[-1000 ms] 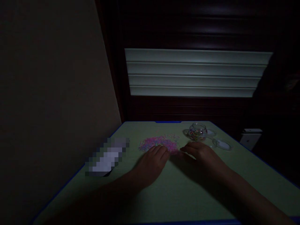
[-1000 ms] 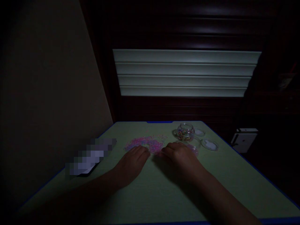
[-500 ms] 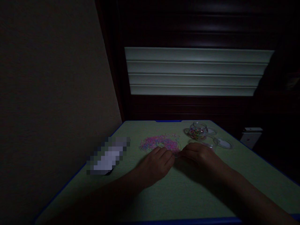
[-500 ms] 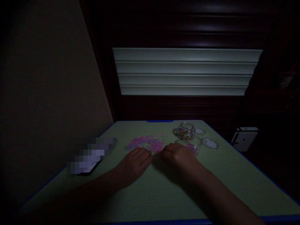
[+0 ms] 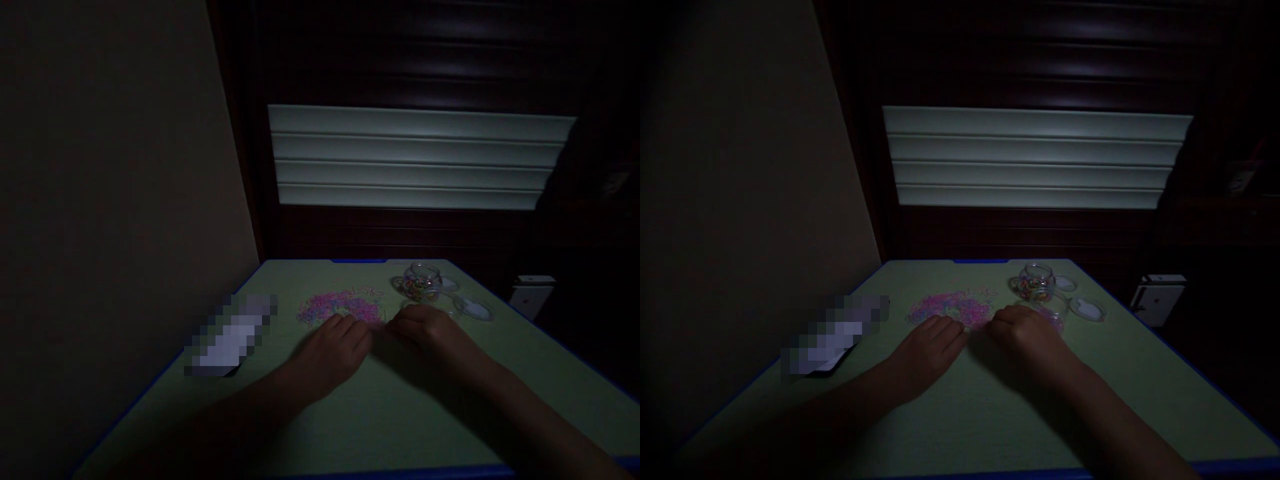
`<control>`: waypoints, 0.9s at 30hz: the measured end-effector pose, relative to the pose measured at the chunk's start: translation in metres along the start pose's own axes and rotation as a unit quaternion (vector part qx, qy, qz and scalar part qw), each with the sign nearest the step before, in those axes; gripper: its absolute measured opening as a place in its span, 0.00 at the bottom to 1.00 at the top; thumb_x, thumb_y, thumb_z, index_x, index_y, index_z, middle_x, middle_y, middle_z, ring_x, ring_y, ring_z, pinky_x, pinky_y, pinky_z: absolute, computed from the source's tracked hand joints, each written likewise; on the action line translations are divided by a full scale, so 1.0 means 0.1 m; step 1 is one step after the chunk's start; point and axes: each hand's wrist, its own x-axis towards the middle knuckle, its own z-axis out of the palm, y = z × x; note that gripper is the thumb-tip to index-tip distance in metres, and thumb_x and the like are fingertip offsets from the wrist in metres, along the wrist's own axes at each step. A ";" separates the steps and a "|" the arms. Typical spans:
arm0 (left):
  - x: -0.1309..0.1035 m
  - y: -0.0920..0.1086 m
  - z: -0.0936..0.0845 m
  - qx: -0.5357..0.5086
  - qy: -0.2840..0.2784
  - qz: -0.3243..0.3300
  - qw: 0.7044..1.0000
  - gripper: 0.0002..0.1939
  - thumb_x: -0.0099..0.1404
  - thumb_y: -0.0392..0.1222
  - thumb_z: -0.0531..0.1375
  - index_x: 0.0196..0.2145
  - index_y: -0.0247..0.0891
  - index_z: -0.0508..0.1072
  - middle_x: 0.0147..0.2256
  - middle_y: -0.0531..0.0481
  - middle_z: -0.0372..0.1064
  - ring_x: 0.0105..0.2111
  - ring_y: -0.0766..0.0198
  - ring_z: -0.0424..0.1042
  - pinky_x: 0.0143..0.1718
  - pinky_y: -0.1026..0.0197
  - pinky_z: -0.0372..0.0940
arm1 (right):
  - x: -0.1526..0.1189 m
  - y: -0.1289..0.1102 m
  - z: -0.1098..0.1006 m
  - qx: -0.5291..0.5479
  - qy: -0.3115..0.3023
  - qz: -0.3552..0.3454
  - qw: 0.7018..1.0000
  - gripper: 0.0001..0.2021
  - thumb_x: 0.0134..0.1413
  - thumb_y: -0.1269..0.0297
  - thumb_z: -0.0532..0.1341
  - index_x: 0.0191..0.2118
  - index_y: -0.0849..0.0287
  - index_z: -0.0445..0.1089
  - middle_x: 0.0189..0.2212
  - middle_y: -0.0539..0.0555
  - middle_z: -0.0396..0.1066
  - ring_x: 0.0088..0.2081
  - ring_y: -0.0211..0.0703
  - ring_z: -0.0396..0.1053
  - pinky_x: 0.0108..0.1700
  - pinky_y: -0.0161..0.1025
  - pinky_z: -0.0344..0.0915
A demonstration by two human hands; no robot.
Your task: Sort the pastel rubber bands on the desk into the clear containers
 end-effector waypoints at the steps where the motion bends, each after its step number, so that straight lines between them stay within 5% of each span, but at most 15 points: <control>1: -0.01 -0.01 0.00 0.002 -0.006 -0.005 1.000 0.07 0.66 0.29 0.50 0.39 0.34 0.65 0.37 0.47 0.64 0.36 0.58 0.63 0.37 0.56 0.59 | -0.01 0.03 -0.01 -0.022 -0.002 0.014 1.000 0.09 0.57 0.73 0.54 0.35 0.60 0.73 0.29 0.54 0.70 0.32 0.38 0.66 0.35 0.34 0.58; 13: -0.05 -0.22 0.08 -0.003 -0.081 -0.095 0.992 0.08 0.62 0.27 0.52 0.37 0.35 0.66 0.36 0.46 0.66 0.38 0.56 0.65 0.39 0.54 0.61 | -0.17 0.23 -0.28 -0.320 0.045 0.274 0.906 0.11 0.56 0.74 0.52 0.34 0.60 0.72 0.31 0.57 0.72 0.33 0.49 0.68 0.34 0.42 0.55; 27: -0.11 -0.29 0.13 -0.020 -0.108 -0.132 0.985 0.13 0.62 0.25 0.49 0.40 0.34 0.68 0.42 0.42 0.67 0.44 0.56 0.66 0.46 0.52 0.62 | -0.21 0.30 -0.22 -0.310 -0.009 0.294 0.904 0.13 0.53 0.76 0.51 0.33 0.61 0.73 0.30 0.59 0.73 0.32 0.49 0.70 0.34 0.42 0.55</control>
